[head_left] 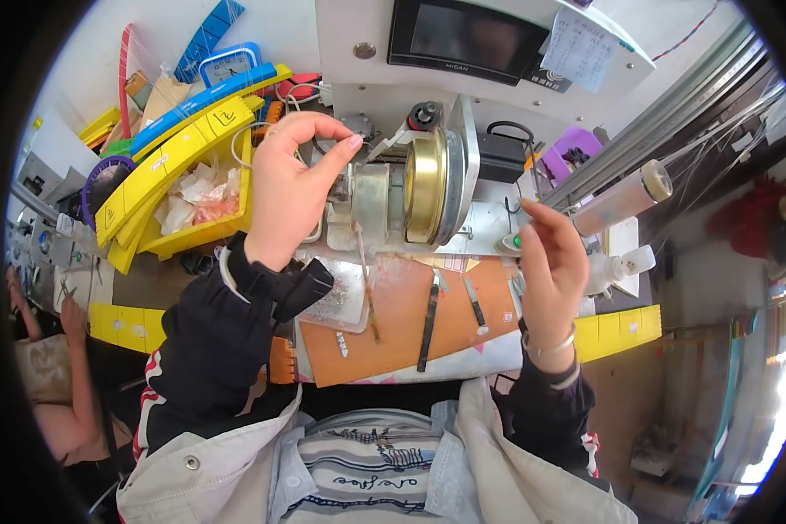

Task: Assembling small metal and plastic components using a spinning wheel machine, adhesive, and a lighter.

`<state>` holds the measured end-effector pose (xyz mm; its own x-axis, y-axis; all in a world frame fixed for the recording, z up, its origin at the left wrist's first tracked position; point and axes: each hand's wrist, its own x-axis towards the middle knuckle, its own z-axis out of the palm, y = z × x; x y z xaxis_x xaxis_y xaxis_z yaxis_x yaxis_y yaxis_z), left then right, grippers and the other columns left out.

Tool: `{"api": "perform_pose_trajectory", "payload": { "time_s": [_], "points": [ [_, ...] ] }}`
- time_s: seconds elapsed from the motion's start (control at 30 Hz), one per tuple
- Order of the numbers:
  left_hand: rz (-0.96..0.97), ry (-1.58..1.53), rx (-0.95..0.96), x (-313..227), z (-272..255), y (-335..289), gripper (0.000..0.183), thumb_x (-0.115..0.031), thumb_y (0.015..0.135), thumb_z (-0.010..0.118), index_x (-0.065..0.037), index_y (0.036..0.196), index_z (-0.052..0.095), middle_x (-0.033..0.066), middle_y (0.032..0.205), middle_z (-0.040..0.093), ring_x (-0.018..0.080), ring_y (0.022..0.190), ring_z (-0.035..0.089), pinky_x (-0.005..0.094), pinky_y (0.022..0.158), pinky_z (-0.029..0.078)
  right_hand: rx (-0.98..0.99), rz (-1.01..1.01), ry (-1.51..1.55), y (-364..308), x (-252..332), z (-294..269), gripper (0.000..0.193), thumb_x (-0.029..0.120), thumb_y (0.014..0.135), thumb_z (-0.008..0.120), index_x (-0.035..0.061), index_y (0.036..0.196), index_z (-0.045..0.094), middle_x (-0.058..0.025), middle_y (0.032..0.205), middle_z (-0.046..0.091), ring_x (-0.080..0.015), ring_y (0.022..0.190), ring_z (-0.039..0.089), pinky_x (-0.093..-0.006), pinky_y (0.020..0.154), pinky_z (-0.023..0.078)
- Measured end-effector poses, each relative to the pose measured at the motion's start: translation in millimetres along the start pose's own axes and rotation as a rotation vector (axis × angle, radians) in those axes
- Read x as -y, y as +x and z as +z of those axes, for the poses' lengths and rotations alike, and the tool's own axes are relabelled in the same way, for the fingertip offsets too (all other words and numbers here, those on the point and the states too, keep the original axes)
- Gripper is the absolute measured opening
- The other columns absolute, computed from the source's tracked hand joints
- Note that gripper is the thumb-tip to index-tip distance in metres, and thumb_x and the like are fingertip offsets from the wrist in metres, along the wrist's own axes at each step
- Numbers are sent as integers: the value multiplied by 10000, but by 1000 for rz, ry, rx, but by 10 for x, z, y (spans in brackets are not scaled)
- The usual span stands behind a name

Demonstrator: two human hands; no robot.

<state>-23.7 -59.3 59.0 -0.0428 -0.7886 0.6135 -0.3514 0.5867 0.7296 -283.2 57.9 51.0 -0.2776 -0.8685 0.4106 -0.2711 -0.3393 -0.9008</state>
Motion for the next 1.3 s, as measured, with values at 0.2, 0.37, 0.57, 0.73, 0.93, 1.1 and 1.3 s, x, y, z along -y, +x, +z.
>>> {"api": "perform_pose_trajectory", "payload": {
  "time_s": [0.2, 0.37, 0.57, 0.73, 0.93, 1.1, 1.3],
  "points": [
    [-65, -92, -86, 0, 12, 20, 137, -106, 838, 775, 8, 869, 705, 100, 1000, 692, 199, 997, 626, 322, 912, 455, 103, 36, 84, 268, -112, 94, 181, 31, 970, 633, -11, 1135, 694, 48, 885, 622, 2, 712, 462, -164, 625, 376],
    [51, 177, 161, -65, -2, 0, 133, -157, 757, 818, -83, 856, 768, 107, 1098, 699, 280, 1123, 589, 391, 977, 434, 217, 153, 6, 423, -191, 120, 155, 59, 903, 723, 29, 1055, 735, 56, 795, 565, -17, 671, 439, -193, 588, 366],
    [13, 203, 266, -28, 314, -93, 120, -221, 712, 807, -151, 809, 798, 104, 1202, 673, 337, 1195, 530, 446, 1025, 393, 296, -69, -89, 634, -518, 335, 216, 34, 782, 772, 35, 997, 753, 19, 750, 494, -70, 640, 428, -233, 581, 375],
    [-5, 274, 219, -24, 443, -104, 129, -261, 725, 794, -176, 822, 804, 69, 1220, 671, 318, 1221, 517, 487, 1015, 365, 380, -121, -101, 704, -661, 446, 164, 41, 801, 706, 16, 960, 741, -62, 713, 524, -176, 633, 502, -308, 602, 429],
    [103, 297, 203, -169, 239, -116, 191, -102, 738, 804, -81, 926, 786, 124, 1212, 680, 304, 1182, 581, 403, 1011, 445, 259, -128, -343, 523, -424, 172, 109, 83, 823, 742, 39, 922, 755, -46, 703, 522, -156, 614, 483, -297, 570, 403],
    [217, 18, 265, -567, -124, -114, 138, -17, 765, 786, -11, 824, 662, 134, 1067, 683, 295, 1158, 611, 414, 1006, 445, 252, 198, 0, 141, 73, -172, 95, 108, 859, 779, 24, 898, 760, 30, 711, 521, -57, 620, 422, -239, 550, 336],
    [434, -23, 480, -1190, 60, -98, 237, -115, 721, 851, -70, 905, 710, 116, 1119, 697, 312, 1159, 619, 461, 1018, 416, 308, 54, 66, -134, 449, -309, 68, 82, 852, 781, 35, 897, 760, 37, 720, 517, -43, 614, 388, -231, 544, 285]
  ]
}}
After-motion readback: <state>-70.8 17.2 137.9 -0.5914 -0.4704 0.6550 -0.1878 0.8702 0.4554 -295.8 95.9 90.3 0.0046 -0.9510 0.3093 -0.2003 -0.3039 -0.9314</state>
